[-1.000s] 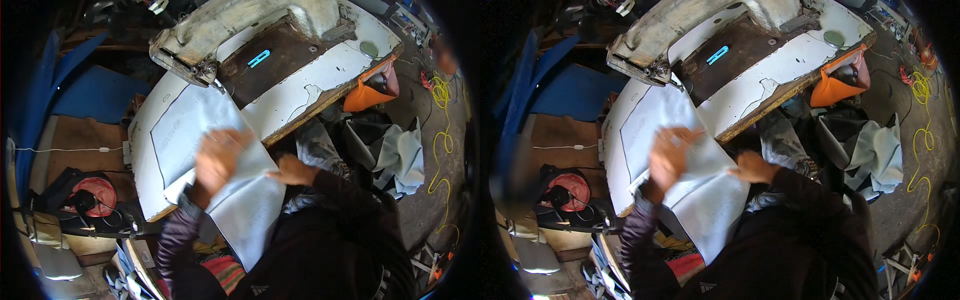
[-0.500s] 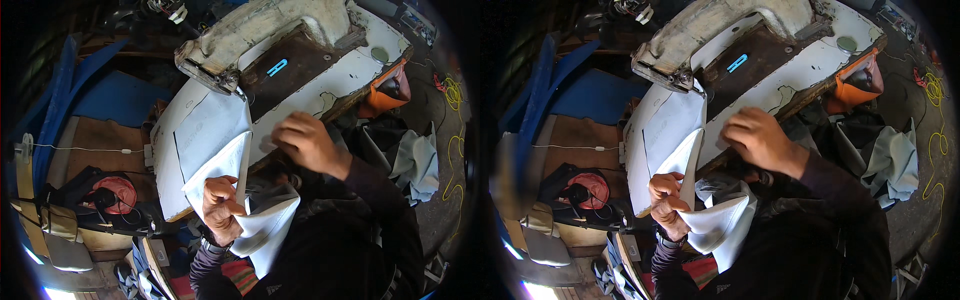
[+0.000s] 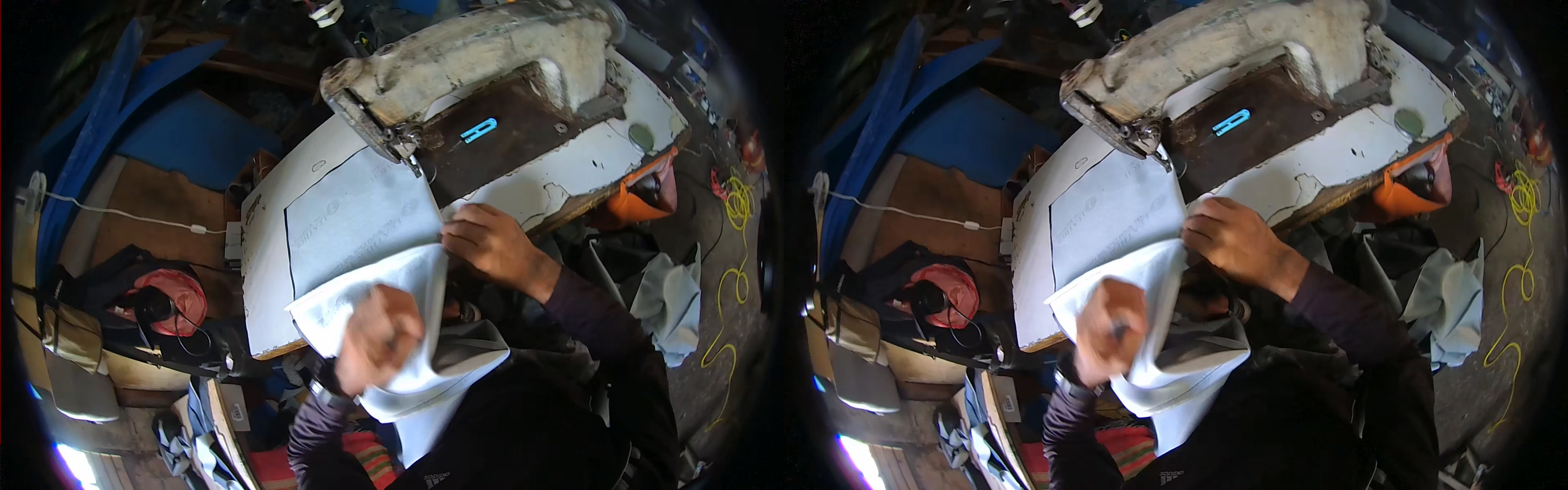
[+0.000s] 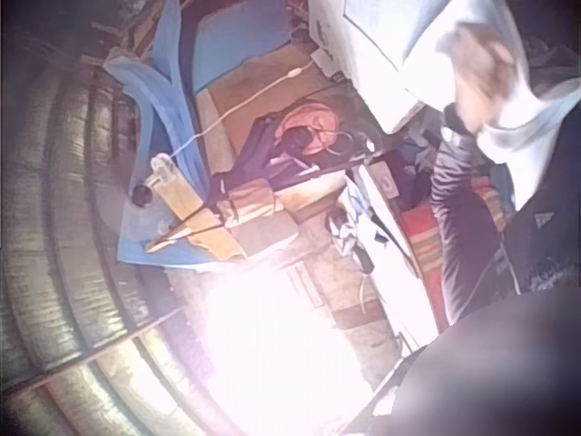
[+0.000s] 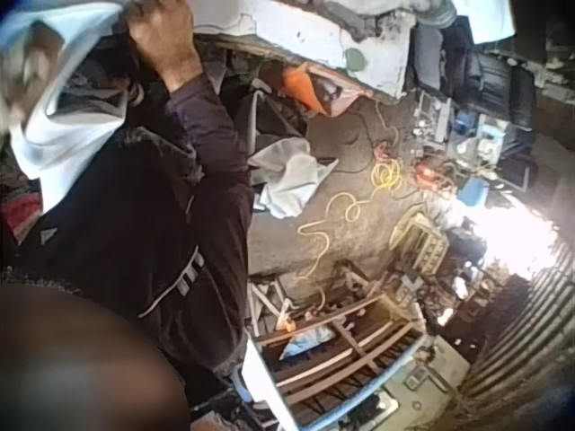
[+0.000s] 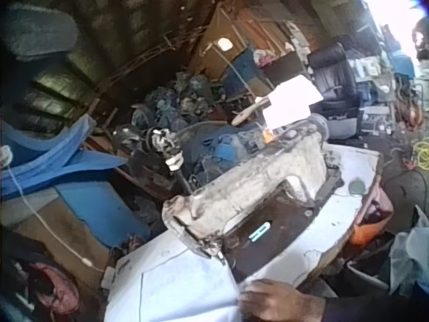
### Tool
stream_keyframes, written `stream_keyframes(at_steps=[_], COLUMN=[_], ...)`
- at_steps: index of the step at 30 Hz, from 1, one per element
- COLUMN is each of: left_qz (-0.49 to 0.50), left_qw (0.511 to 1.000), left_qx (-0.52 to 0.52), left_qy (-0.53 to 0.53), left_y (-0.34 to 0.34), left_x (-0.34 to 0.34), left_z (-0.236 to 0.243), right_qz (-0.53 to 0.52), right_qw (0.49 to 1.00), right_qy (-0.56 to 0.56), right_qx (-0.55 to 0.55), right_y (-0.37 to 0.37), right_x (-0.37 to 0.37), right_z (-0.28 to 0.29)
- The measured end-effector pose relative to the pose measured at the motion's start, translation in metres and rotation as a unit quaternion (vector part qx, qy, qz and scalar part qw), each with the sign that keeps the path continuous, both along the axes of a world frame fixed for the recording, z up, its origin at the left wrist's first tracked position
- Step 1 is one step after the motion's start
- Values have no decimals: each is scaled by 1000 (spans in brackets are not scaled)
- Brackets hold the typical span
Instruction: The recorder is sewing pieces of white and black upholstery fabric using an industrial sewing machine.
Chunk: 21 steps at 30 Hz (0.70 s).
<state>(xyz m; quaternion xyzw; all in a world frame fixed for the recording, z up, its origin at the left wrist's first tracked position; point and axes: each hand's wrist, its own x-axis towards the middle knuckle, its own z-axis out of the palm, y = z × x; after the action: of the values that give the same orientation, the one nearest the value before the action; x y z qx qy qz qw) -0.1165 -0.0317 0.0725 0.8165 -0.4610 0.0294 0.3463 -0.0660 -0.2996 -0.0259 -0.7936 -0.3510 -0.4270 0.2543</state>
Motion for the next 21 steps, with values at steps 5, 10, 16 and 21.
stream_keyframes(at_steps=[5,10,16,21], left_qz=[257,316,293,291], left_qw=[955,902,922,918], left_qx=[132,290,245,263], left_qy=[66,-47,-70,-56], left_y=[72,142,151,147], left_x=[127,162,162,167], left_z=[-29,-90,-100,-94], right_qz=[-8,1,5,15], right_qw=[996,990,979,978], right_qy=[75,103,140,143], right_qx=[-44,-95,-147,-153], right_y=[-4,-13,-15,-13], right_x=[-8,-6,-3,3], right_z=[-2,7,12,15])
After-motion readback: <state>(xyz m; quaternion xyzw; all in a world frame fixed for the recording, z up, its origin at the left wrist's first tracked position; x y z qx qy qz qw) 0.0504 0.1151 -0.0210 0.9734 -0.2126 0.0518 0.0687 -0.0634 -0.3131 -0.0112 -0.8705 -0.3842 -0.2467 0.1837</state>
